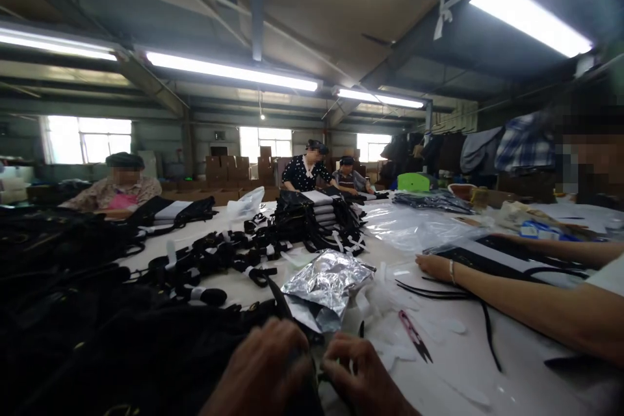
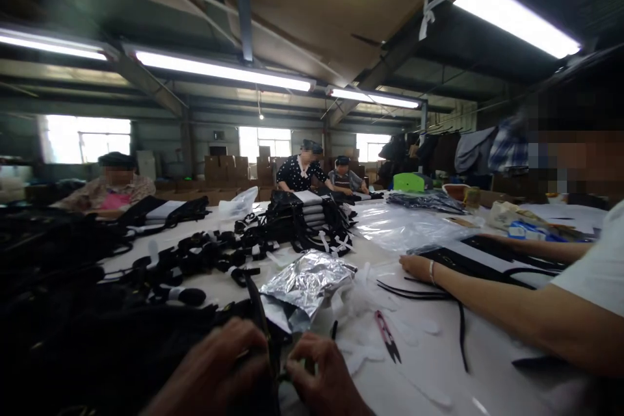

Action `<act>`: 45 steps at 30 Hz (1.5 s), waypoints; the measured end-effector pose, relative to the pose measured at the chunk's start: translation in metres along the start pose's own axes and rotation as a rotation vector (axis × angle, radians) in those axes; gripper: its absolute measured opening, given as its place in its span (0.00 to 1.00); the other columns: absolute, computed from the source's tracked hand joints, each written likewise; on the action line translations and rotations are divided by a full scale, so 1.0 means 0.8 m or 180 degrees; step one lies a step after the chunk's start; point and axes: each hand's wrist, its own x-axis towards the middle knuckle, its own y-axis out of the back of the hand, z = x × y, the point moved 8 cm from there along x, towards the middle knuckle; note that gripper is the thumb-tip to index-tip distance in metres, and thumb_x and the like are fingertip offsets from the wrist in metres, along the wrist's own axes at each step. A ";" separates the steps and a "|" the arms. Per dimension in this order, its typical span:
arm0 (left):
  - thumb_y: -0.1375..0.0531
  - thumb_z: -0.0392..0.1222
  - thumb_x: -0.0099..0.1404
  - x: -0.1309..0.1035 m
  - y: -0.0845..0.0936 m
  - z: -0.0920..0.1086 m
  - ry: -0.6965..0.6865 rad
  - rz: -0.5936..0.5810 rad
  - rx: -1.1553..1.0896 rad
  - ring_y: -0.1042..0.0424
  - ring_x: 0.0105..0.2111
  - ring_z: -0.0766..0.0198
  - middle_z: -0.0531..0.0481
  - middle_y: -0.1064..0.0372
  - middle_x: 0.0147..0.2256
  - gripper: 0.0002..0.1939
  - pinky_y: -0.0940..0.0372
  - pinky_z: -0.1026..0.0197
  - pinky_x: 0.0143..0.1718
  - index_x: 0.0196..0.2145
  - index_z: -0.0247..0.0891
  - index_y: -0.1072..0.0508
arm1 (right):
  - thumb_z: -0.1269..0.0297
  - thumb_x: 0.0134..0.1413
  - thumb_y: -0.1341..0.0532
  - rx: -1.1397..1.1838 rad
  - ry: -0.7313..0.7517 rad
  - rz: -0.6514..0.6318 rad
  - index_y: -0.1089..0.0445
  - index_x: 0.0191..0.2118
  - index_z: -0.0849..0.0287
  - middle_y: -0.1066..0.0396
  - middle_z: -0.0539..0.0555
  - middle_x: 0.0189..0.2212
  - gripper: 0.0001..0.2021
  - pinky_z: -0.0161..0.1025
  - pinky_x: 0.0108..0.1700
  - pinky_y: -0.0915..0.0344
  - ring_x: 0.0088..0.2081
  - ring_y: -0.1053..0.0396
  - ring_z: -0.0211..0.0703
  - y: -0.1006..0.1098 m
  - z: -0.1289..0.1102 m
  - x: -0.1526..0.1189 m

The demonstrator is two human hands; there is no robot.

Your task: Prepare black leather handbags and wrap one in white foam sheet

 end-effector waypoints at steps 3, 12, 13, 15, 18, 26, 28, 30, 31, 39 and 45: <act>0.53 0.54 0.72 0.022 -0.013 -0.117 0.1742 -0.0030 0.0022 0.27 0.46 0.46 0.39 0.25 0.42 0.22 0.34 0.47 0.47 0.40 0.39 0.24 | 0.63 0.59 0.40 0.0056 0.0113 0.0302 0.24 0.36 0.59 0.25 0.53 0.34 0.08 0.39 0.40 0.36 0.36 0.29 0.44 0.026 -0.014 0.015; 0.44 0.66 0.64 0.063 -0.084 -0.177 0.2343 -0.0152 -0.0494 0.33 0.56 0.39 0.35 0.27 0.51 0.27 0.39 0.42 0.54 0.46 0.38 0.30 | 0.67 0.60 0.44 0.0412 -0.0340 -0.0988 0.29 0.52 0.59 0.24 0.53 0.36 0.16 0.38 0.37 0.33 0.36 0.28 0.43 -0.035 -0.015 0.041; 0.43 0.65 0.63 0.063 -0.090 -0.180 0.2379 -0.0149 -0.0577 0.30 0.54 0.39 0.35 0.26 0.49 0.28 0.37 0.43 0.52 0.46 0.38 0.31 | 0.66 0.61 0.44 0.0415 -0.0385 -0.1082 0.29 0.52 0.59 0.25 0.52 0.33 0.16 0.37 0.36 0.34 0.35 0.28 0.42 -0.036 -0.016 0.037; 0.41 0.63 0.63 0.062 -0.100 -0.183 0.2398 -0.0124 -0.0740 0.27 0.49 0.42 0.37 0.25 0.46 0.27 0.35 0.45 0.49 0.49 0.39 0.34 | 0.64 0.61 0.42 0.0289 -0.0419 -0.1142 0.28 0.52 0.58 0.26 0.51 0.33 0.15 0.37 0.36 0.34 0.36 0.29 0.43 -0.031 -0.017 0.032; 0.40 0.54 0.63 0.063 -0.110 -0.186 0.2316 -0.0045 -0.0891 0.25 0.47 0.47 0.44 0.24 0.44 0.21 0.35 0.47 0.48 0.49 0.43 0.37 | 0.60 0.62 0.40 0.0031 -0.0389 -0.1095 0.25 0.47 0.59 0.25 0.53 0.36 0.12 0.38 0.39 0.35 0.38 0.29 0.45 -0.024 -0.016 0.036; 0.41 0.38 0.61 0.060 -0.112 -0.185 0.2176 0.0142 -0.0749 0.27 0.48 0.49 0.44 0.26 0.43 0.16 0.35 0.50 0.46 0.46 0.42 0.38 | 0.55 0.65 0.40 -0.0318 -0.0356 -0.1428 0.22 0.39 0.57 0.25 0.50 0.31 0.13 0.37 0.37 0.37 0.35 0.30 0.42 -0.003 -0.025 0.018; 0.41 0.38 0.63 0.060 -0.110 -0.183 0.2104 0.0194 -0.0678 0.29 0.49 0.49 0.44 0.27 0.44 0.14 0.35 0.50 0.47 0.47 0.42 0.38 | 0.52 0.66 0.41 -0.0312 -0.0473 -0.1551 0.21 0.41 0.56 0.26 0.50 0.30 0.15 0.36 0.35 0.37 0.33 0.31 0.41 0.005 -0.024 -0.001; 0.41 0.42 0.65 0.061 -0.106 -0.180 0.2063 0.0277 -0.0585 0.31 0.52 0.48 0.42 0.28 0.47 0.14 0.36 0.47 0.49 0.48 0.41 0.37 | 0.51 0.67 0.42 -0.0379 -0.0477 -0.1453 0.22 0.44 0.55 0.25 0.51 0.34 0.16 0.36 0.36 0.36 0.35 0.30 0.42 0.012 -0.025 -0.016; 0.41 0.44 0.67 0.061 -0.101 -0.178 0.2062 0.0332 -0.0526 0.33 0.53 0.46 0.41 0.29 0.49 0.15 0.36 0.46 0.50 0.49 0.40 0.37 | 0.51 0.68 0.43 -0.0451 -0.0440 -0.1344 0.22 0.46 0.55 0.24 0.52 0.37 0.16 0.37 0.38 0.35 0.36 0.29 0.42 0.014 -0.027 -0.021; 0.49 0.60 0.73 0.024 -0.035 -0.070 0.0598 0.0321 -0.0061 0.36 0.56 0.48 0.40 0.32 0.55 0.24 0.40 0.44 0.57 0.51 0.36 0.32 | 0.57 0.67 0.41 -0.1097 0.0774 -0.0046 0.26 0.48 0.51 0.25 0.53 0.45 0.10 0.36 0.44 0.30 0.42 0.25 0.43 0.024 -0.076 -0.034; 0.51 0.55 0.74 -0.031 -0.085 0.015 -0.0177 -0.0490 -0.0611 0.45 0.67 0.51 0.43 0.42 0.66 0.26 0.51 0.43 0.66 0.62 0.39 0.38 | 0.53 0.62 0.39 -0.0606 0.1461 -0.0424 0.26 0.37 0.53 0.23 0.52 0.35 0.10 0.31 0.37 0.27 0.35 0.24 0.43 -0.029 -0.079 -0.017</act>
